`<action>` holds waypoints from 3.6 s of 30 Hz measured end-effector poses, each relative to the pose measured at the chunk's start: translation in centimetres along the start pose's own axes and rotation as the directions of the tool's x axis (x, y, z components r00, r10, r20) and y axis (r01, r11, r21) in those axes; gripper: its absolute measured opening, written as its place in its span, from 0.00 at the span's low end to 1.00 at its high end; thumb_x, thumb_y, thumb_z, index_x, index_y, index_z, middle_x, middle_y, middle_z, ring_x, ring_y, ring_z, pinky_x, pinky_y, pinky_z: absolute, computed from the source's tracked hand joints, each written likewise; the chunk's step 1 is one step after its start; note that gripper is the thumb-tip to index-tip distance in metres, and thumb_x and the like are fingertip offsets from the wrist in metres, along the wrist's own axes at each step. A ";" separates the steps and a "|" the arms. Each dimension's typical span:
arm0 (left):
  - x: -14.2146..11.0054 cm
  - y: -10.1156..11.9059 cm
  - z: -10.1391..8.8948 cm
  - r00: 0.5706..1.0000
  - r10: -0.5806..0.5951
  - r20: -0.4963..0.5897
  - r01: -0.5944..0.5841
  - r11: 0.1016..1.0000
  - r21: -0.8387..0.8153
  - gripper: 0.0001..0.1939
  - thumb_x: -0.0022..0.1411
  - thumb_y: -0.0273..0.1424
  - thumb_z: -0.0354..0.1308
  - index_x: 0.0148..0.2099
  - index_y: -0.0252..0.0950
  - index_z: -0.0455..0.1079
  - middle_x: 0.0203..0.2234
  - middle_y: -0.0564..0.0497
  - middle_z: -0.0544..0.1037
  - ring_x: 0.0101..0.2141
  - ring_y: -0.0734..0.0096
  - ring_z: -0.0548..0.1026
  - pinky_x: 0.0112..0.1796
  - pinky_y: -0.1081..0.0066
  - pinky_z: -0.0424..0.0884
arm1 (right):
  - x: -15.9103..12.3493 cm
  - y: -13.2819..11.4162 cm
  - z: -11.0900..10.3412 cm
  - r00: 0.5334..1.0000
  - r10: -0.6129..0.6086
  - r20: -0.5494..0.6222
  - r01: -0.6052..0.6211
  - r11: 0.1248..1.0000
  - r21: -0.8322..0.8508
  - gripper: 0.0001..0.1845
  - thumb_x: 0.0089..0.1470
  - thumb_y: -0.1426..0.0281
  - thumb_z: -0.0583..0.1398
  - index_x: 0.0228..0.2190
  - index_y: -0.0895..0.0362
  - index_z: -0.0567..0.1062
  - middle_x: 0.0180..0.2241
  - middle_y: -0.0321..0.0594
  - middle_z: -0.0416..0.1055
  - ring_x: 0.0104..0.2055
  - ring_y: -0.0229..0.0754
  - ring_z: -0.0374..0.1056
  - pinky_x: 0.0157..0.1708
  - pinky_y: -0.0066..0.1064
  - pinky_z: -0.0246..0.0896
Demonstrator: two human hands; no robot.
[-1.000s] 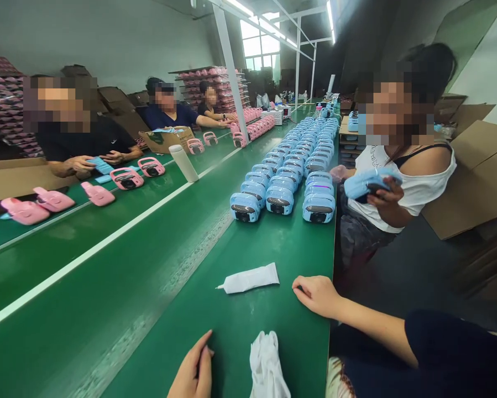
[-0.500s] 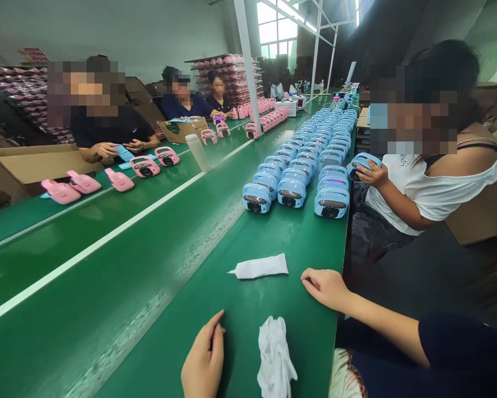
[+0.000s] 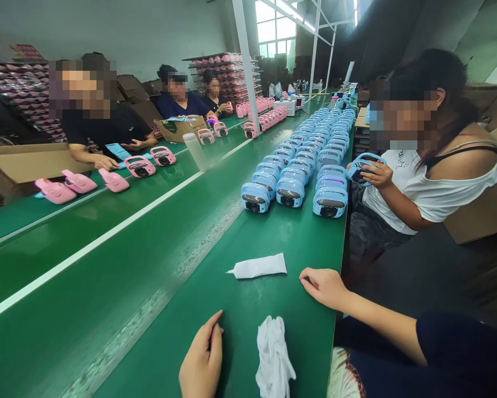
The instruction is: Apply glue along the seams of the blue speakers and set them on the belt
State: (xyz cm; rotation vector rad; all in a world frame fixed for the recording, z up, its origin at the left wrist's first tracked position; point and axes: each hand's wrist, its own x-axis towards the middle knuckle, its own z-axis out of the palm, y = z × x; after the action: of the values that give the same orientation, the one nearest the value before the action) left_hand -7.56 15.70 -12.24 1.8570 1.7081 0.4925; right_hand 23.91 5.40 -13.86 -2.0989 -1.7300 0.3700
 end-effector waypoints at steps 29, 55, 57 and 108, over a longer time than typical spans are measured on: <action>0.0 -0.1 0.2 0.998 0.049 -0.044 -0.049 0.999 -0.001 0.24 0.57 0.45 0.46 0.47 0.43 0.77 0.39 0.51 0.83 0.37 0.62 0.81 0.38 0.67 0.74 | 0.0 0.1 -0.1 1.000 -0.016 0.006 0.016 1.000 0.024 0.15 0.65 0.60 0.55 0.37 0.60 0.73 0.26 0.33 0.68 0.28 0.35 0.67 0.35 0.33 0.67; -0.1 0.0 0.1 0.997 0.068 -0.021 -0.068 0.998 0.008 0.25 0.59 0.45 0.45 0.48 0.40 0.76 0.39 0.49 0.82 0.38 0.62 0.80 0.39 0.66 0.74 | 0.6 1.2 -4.2 0.950 0.000 -0.313 0.036 0.993 0.108 0.18 0.64 0.61 0.50 0.45 0.56 0.73 0.22 0.33 0.67 0.22 0.35 0.64 0.26 0.26 0.58; -0.1 0.0 0.1 0.999 0.051 -0.017 -0.050 0.999 0.013 0.25 0.59 0.45 0.45 0.49 0.41 0.76 0.39 0.49 0.82 0.38 0.62 0.80 0.38 0.66 0.74 | 1.0 1.7 -5.5 0.931 0.038 -0.364 -0.003 0.995 0.096 0.18 0.63 0.61 0.51 0.48 0.57 0.71 0.23 0.33 0.68 0.22 0.35 0.65 0.26 0.26 0.57; -12.1 -2.6 -3.5 0.856 0.147 -0.496 -0.379 0.832 -0.406 0.12 0.58 0.40 0.63 0.36 0.37 0.77 0.39 0.44 0.78 0.42 0.58 0.76 0.44 0.58 0.72 | 5.1 -16.6 -0.9 0.662 -0.714 0.230 0.286 0.523 0.803 0.17 0.58 0.59 0.60 0.46 0.53 0.75 0.51 0.43 0.73 0.54 0.48 0.68 0.57 0.46 0.62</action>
State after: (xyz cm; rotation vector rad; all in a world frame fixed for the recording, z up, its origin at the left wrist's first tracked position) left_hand -13.20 4.36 -9.85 1.6772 1.3834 1.4329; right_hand 10.85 12.91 -5.21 -0.8438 -1.9517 1.3047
